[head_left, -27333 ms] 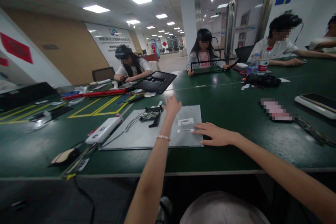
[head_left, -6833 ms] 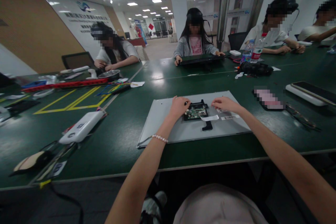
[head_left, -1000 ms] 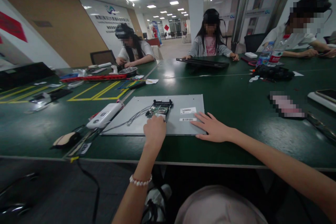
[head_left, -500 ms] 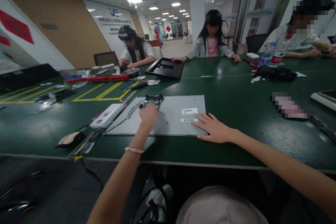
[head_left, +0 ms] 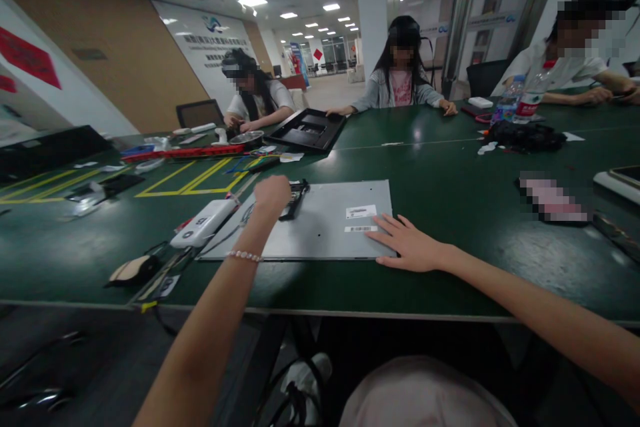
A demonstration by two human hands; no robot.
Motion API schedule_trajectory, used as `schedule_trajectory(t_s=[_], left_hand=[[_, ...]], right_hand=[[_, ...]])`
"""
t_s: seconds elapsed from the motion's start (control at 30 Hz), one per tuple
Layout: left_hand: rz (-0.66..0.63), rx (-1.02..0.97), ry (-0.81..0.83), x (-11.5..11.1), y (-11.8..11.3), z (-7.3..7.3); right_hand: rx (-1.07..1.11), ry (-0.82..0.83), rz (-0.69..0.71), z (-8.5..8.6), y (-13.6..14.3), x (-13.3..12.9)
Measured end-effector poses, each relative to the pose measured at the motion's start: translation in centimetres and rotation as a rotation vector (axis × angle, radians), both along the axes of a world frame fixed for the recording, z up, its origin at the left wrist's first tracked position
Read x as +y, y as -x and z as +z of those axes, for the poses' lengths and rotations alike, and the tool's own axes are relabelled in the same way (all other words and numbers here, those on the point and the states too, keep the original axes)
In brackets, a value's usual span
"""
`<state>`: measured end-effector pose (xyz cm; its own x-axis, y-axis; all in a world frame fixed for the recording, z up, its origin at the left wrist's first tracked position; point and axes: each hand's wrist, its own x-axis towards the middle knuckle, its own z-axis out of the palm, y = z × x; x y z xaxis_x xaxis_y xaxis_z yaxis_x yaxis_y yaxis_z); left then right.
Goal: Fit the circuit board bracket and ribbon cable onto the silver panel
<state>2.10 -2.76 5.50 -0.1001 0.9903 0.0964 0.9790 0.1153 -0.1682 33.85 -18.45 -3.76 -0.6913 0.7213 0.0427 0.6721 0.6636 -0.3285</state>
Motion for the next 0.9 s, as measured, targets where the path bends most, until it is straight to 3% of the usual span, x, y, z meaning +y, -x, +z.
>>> schedule_trajectory(t_s=[0.13,0.33,0.47,0.63,0.73,0.9], left_hand=[[-0.069,0.108,-0.087,4.9,-0.1,1.1],[-0.040,0.008,-0.029,9.8,-0.9,-1.7],[-0.025,-0.042,-0.018,10.6,-0.7,-2.7],[-0.040,-0.083,-0.052,10.8,0.8,-1.7],[-0.052,-0.116,-0.047,10.8,2.7,-1.2],[0.058,-0.173,-0.005,9.9,7.1,-1.6]], right_hand=[[-0.001,0.021,-0.009,0.3,0.0,0.1],[0.012,0.057,-0.005,1.1,0.0,0.5],[0.031,0.073,0.001,1.0,-0.1,0.8],[0.041,0.067,0.007,1.0,-0.5,1.1],[0.034,0.061,0.018,1.3,-0.7,1.2],[0.024,0.093,0.031,1.8,-0.9,0.9]])
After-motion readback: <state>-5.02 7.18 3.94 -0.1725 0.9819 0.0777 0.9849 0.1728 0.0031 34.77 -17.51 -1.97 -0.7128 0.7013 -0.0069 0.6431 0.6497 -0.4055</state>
